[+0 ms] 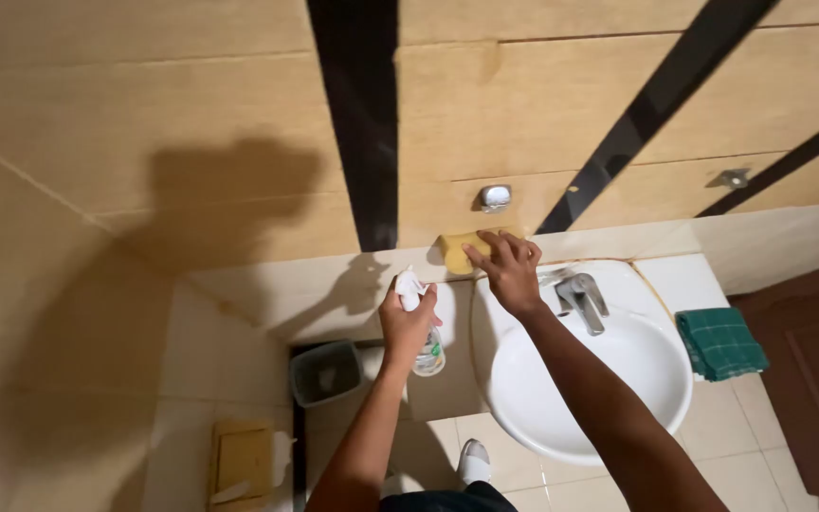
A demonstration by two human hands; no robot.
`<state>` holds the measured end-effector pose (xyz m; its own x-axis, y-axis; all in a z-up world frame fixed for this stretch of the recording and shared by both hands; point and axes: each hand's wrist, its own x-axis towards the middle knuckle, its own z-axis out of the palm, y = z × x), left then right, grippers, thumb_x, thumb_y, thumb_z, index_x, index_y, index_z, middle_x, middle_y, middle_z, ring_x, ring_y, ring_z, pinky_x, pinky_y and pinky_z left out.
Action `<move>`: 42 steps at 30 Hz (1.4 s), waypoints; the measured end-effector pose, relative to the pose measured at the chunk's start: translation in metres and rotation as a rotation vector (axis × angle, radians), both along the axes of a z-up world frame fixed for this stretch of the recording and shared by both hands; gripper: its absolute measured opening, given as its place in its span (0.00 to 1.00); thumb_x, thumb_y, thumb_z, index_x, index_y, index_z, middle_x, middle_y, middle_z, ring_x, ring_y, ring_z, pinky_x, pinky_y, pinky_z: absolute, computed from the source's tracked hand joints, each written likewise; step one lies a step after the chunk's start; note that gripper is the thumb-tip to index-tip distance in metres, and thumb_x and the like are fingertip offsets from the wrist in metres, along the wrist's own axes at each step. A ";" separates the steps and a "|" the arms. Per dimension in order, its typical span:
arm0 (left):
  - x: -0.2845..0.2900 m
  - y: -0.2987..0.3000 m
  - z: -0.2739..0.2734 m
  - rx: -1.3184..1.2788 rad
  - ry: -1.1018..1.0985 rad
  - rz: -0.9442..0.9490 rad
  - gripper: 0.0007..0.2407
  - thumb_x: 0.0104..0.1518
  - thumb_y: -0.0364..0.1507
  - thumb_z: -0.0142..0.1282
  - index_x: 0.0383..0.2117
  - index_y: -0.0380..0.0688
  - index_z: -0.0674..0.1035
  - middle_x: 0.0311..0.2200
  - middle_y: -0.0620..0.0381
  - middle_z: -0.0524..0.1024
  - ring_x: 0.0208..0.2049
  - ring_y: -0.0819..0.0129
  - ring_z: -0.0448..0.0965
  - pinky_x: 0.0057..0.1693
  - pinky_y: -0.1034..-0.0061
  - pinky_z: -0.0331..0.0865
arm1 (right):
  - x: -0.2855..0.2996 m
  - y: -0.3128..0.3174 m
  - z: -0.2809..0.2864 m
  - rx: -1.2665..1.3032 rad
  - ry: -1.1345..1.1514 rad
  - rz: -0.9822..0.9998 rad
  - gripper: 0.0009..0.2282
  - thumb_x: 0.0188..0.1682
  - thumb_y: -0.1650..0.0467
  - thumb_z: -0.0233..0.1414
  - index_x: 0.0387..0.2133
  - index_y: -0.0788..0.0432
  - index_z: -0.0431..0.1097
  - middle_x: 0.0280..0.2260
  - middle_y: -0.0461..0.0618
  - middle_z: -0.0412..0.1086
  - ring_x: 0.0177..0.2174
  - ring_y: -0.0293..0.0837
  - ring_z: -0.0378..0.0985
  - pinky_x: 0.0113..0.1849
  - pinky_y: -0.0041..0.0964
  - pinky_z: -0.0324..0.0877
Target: The person cleans the bathroom wall tiles using a spray bottle and a sponge. They repeatedly spray the cleaning solution onto the beige tiles and scrub the surface with the sponge, focusing on the vertical black stripes and the grout lines.
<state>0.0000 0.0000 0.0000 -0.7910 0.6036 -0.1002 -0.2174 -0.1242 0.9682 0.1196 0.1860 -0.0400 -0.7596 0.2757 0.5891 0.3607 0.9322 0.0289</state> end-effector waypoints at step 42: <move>0.027 -0.052 0.020 0.103 0.100 0.309 0.12 0.57 0.23 0.59 0.45 0.36 0.72 0.22 0.54 0.77 0.17 0.71 0.76 0.28 0.77 0.71 | -0.066 -0.027 0.023 0.076 0.147 0.186 0.24 0.47 0.73 0.57 0.59 0.44 0.69 0.56 0.46 0.66 0.54 0.48 0.62 0.50 0.54 0.50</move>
